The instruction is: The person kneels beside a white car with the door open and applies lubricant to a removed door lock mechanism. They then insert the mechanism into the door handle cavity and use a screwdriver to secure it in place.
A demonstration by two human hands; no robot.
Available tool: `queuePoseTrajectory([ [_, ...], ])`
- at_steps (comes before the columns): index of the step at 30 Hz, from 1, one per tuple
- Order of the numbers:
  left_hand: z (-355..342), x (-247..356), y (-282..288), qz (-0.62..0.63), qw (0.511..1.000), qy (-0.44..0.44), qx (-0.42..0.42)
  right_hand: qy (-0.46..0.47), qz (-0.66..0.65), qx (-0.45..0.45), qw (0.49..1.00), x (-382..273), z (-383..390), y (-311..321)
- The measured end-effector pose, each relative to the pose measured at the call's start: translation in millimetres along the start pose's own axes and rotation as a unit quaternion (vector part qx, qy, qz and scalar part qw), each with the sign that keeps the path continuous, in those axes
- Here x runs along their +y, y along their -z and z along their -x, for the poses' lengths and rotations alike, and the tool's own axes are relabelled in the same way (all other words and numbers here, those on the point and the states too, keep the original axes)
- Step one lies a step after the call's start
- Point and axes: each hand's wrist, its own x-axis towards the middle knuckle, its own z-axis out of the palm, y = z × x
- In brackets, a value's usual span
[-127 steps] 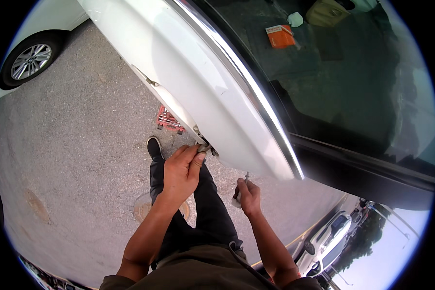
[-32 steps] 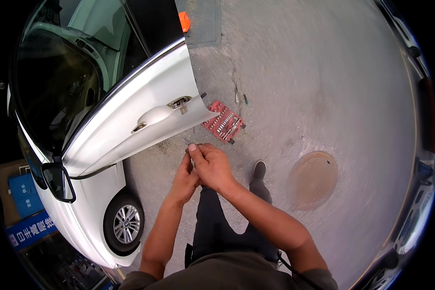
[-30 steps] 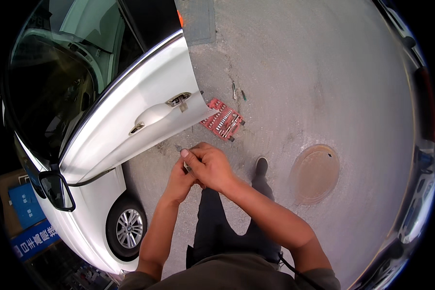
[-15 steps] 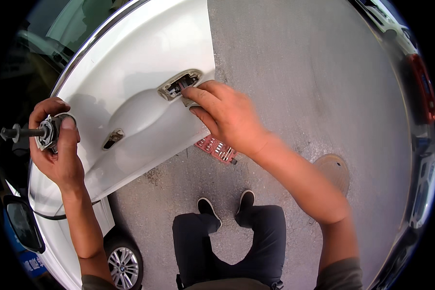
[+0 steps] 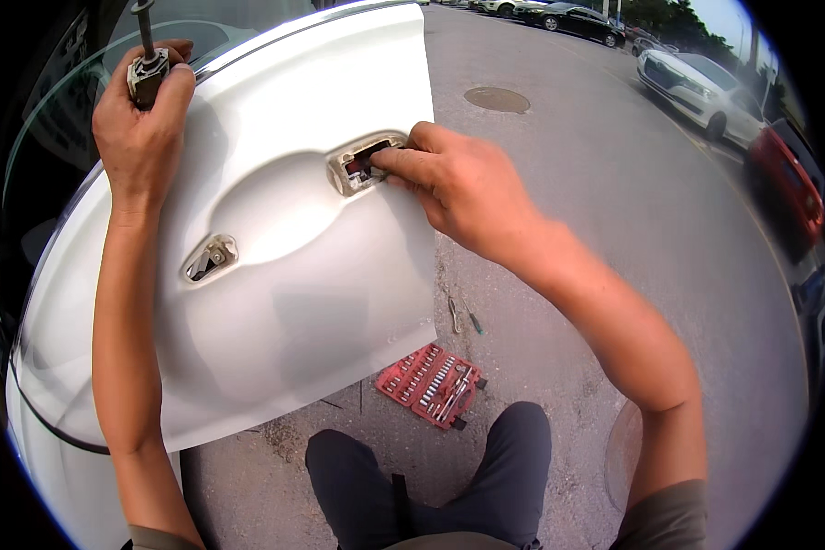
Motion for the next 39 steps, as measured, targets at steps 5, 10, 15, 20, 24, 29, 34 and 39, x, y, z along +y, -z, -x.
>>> queuePoseTrajectory([
  [5, -5.7, 2.9, -1.6, -0.022, 0.996, 0.078, -0.029, -0.025, 0.034, -0.015, 0.999, -9.7, -3.0, 3.7],
  [10, -7.6, 9.6, -7.2, -0.043, 0.997, 0.065, -0.023, -0.016, 0.025, -0.017, 0.999, -15.5, -8.6, 1.4],
  [15, -12.3, 12.6, -3.6, -0.066, 0.994, 0.084, -0.033, -0.006, 0.038, -0.014, 0.999, -15.5, -12.3, -0.7],
  [20, -5.5, 21.2, -3.5, -0.098, 0.989, 0.084, -0.066, 0.029, 0.104, -0.05, 0.993, -16.0, -18.7, 9.1],
  [24, -3.1, 27.1, -4.0, -0.105, 0.989, 0.075, -0.075, 0.025, 0.138, -0.087, 0.986, -15.4, -21.5, 10.6],
  [29, -7.3, 24.4, -5.5, -0.123, 0.987, 0.08, -0.063, 0.034, 0.112, -0.079, 0.99, -11.8, -23.1, 11.6],
  [34, -5.7, 28.3, -7.7, -0.112, 0.987, 0.102, -0.048, -0.077, -0.028, -0.133, 0.988, -5.9, -27.9, 18.1],
  [39, -5.9, 27.0, -11.8, -0.117, 0.988, 0.092, -0.038, 0.009, 0.046, -0.141, 0.989, -6.2, -30.8, 22.6],
])
